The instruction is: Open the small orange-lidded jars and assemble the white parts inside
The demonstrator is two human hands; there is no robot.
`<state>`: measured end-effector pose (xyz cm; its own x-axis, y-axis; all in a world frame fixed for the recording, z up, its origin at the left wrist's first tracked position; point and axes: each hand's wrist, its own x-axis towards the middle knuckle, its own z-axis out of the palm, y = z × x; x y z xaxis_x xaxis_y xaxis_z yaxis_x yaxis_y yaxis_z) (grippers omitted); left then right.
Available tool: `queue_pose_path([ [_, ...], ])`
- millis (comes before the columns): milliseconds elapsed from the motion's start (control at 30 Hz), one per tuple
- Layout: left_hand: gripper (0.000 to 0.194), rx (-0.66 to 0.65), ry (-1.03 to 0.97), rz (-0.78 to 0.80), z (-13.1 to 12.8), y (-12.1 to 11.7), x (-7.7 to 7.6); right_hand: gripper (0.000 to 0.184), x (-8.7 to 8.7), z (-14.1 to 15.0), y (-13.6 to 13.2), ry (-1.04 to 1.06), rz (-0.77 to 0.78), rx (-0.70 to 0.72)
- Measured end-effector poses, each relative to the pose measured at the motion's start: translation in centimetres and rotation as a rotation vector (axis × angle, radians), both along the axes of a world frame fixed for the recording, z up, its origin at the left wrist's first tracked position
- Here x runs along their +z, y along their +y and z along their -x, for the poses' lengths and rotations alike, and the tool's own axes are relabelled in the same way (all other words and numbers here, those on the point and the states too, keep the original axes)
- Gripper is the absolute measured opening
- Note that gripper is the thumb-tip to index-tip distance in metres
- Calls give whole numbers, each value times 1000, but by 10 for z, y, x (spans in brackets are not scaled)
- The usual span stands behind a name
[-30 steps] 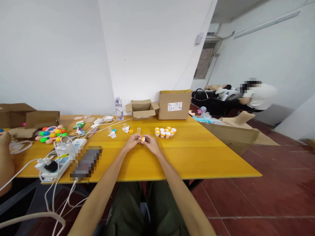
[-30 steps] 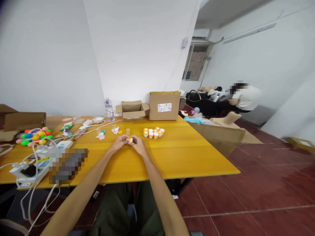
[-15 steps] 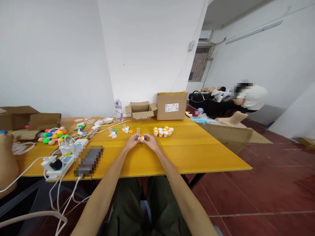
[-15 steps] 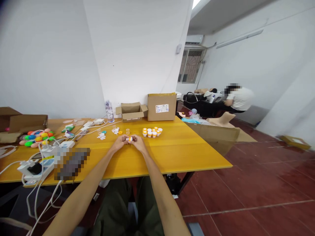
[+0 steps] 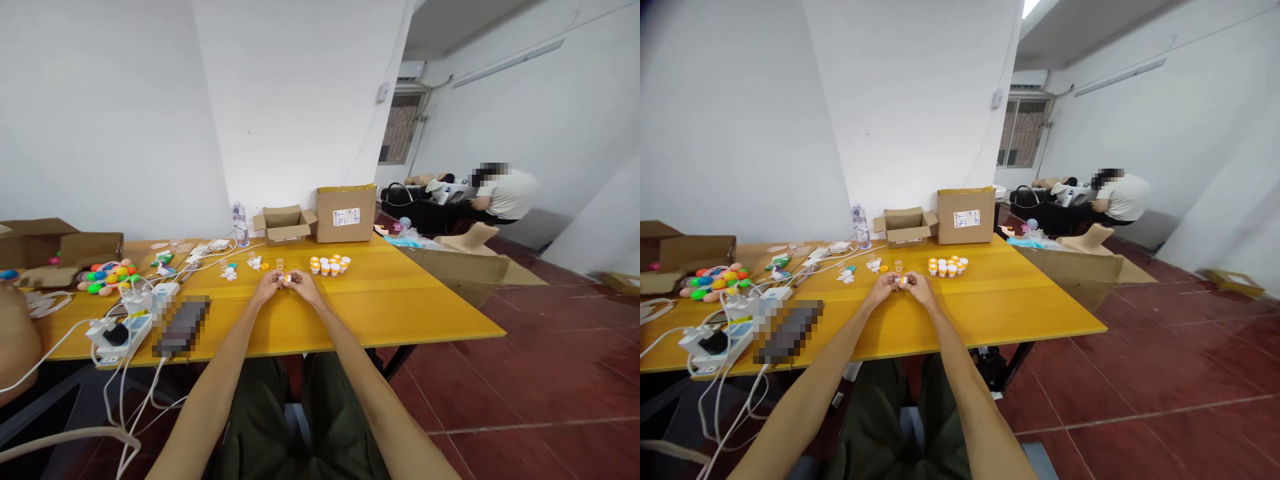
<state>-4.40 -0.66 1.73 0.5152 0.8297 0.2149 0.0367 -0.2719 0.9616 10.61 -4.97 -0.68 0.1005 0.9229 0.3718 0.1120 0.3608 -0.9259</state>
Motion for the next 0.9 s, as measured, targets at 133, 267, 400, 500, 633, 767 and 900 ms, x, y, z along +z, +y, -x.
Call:
queue_pose_path([
  [133, 9, -7, 4, 3, 0, 0, 0, 25, -1, 0, -1, -1, -11, -3],
  [267, 7, -12, -2, 11, 0, 0, -1, 26, -2, 0, -1, -5, -31, -13],
  [400, 9, -16, -12, 18, 1, -1, 0, 23, -2, 0, -1, -3, -26, 2],
  [500, 11, 7, -27, 19, 4, -2, 2, 22, 0, -1, -1, -7, -19, -2],
  [633, 12, 60, -74, 33, 7, -5, 4, 20, 0, -2, 0, -30, -5, -30],
  [767, 8, 137, -119, 33, 7, -7, 5, 17, -1, 0, 0, -116, -11, -84],
  [900, 9, 189, -124, 18, 6, -5, 1, 19, 0, 2, -6, -389, -50, -273],
])
